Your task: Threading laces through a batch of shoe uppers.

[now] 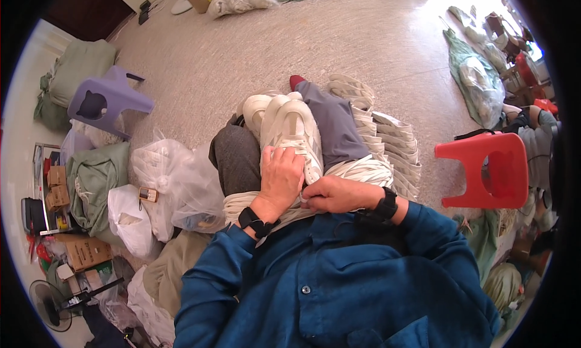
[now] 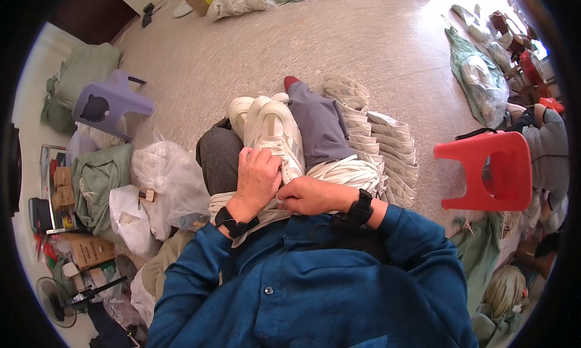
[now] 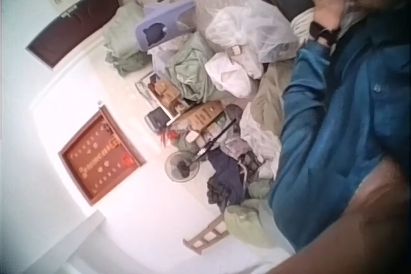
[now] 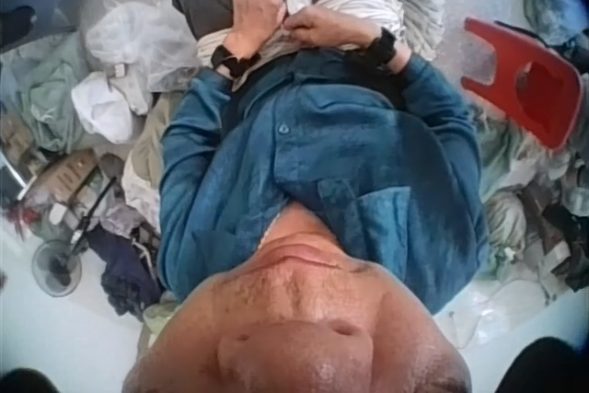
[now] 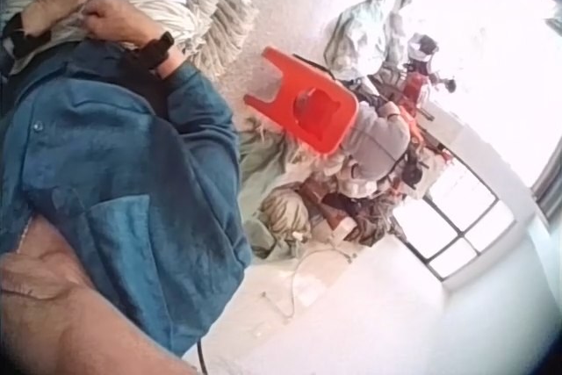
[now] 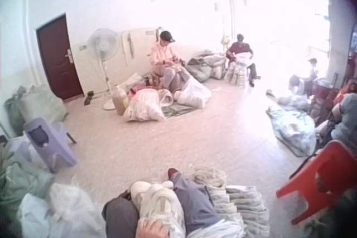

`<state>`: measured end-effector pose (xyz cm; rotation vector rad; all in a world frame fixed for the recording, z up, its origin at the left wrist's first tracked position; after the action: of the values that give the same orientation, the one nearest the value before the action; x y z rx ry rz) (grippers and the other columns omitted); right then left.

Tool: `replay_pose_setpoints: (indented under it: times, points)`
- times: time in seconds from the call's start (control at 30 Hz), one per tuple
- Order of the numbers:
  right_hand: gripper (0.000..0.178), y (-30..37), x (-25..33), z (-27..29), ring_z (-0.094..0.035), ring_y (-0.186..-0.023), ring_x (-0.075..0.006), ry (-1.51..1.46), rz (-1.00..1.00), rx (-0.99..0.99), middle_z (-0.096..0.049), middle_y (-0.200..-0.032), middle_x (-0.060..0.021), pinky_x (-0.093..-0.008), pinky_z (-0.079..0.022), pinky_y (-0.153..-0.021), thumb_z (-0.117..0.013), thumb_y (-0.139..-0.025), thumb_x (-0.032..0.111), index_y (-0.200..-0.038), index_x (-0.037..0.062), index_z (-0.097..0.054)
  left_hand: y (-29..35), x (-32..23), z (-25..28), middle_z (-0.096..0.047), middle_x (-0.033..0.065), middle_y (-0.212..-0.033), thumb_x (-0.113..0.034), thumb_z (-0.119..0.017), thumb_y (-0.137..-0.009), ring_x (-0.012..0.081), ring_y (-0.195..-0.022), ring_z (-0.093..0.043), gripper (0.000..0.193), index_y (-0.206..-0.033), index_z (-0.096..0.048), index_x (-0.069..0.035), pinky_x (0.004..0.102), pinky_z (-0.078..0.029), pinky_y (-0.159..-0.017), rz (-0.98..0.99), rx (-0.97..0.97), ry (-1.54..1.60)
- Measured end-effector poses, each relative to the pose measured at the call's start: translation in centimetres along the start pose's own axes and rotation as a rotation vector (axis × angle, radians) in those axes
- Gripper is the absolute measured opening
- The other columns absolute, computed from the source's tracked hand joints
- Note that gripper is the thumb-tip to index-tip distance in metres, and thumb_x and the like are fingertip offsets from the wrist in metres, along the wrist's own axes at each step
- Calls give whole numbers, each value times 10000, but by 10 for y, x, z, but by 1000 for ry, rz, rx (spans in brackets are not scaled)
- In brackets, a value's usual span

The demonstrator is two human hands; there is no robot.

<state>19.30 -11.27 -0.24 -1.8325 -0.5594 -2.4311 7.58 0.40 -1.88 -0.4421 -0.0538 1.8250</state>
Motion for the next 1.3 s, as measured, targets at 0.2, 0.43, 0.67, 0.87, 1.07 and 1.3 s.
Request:
replay_pose_setpoints:
  times: [0.2,0.43,0.67,0.87,1.07,1.3]
  points:
    - [166,1,0,3,-670,-705,-196,75,47,30,-695,-781,-111,-335,-541,-712,-586,-955,95,-1019,-24,-683,-2,1,2,-605,95,-902,-78,-667,-788,285,-924,-614,105,-887,-631,-76,441,-420,-971,19,-88,122]
    - [236,33,-10,38,-619,-735,-80,-251,-173,-136,-662,-808,-25,-248,-533,-682,-547,-995,149,-1081,1,-710,6,24,50,-691,45,-866,1,-581,-937,114,-681,-594,166,-1075,-673,10,261,-495,-664,552,43,1414]
    - [233,68,-16,48,-617,-771,-81,-420,-223,-181,-657,-842,-12,-233,-526,-731,-559,-1017,159,-1068,-20,-700,28,87,116,-710,56,-881,-50,-588,-964,124,-673,-609,176,-1078,-712,1,258,-475,-625,589,61,1128]
    - [275,75,-16,52,-623,-973,-143,-629,-130,-463,-700,-1090,-118,-300,-501,-929,-522,-1021,183,-883,-17,-650,76,153,137,-589,139,-814,6,-563,-907,287,-710,-584,205,-1058,-700,-15,356,-453,-647,320,-61,145]
    - [370,83,-14,70,-566,-1253,-331,-961,150,-500,-621,-1316,-245,-463,-438,-1083,-471,-1044,212,-720,48,-541,140,223,136,-675,180,-904,-42,-574,-915,392,-856,-655,165,-993,-714,-4,438,-511,-760,530,-102,14]
    - [352,115,-26,109,-547,-1280,-306,-1220,339,-638,-666,-1210,-132,-503,-351,-1160,-472,-1074,243,-748,110,-482,147,222,129,-672,167,-891,-63,-616,-900,378,-826,-655,100,-927,-692,-4,433,-514,-759,609,-151,-125]
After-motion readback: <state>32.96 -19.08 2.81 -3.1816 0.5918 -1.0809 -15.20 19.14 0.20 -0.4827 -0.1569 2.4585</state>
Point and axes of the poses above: each hand's wrist, its own y-axis away from the middle knuckle, its own z-axis out of the back of the hand, x = y × z, the point moved 2 cm from there along -y, towards the middle knuckle
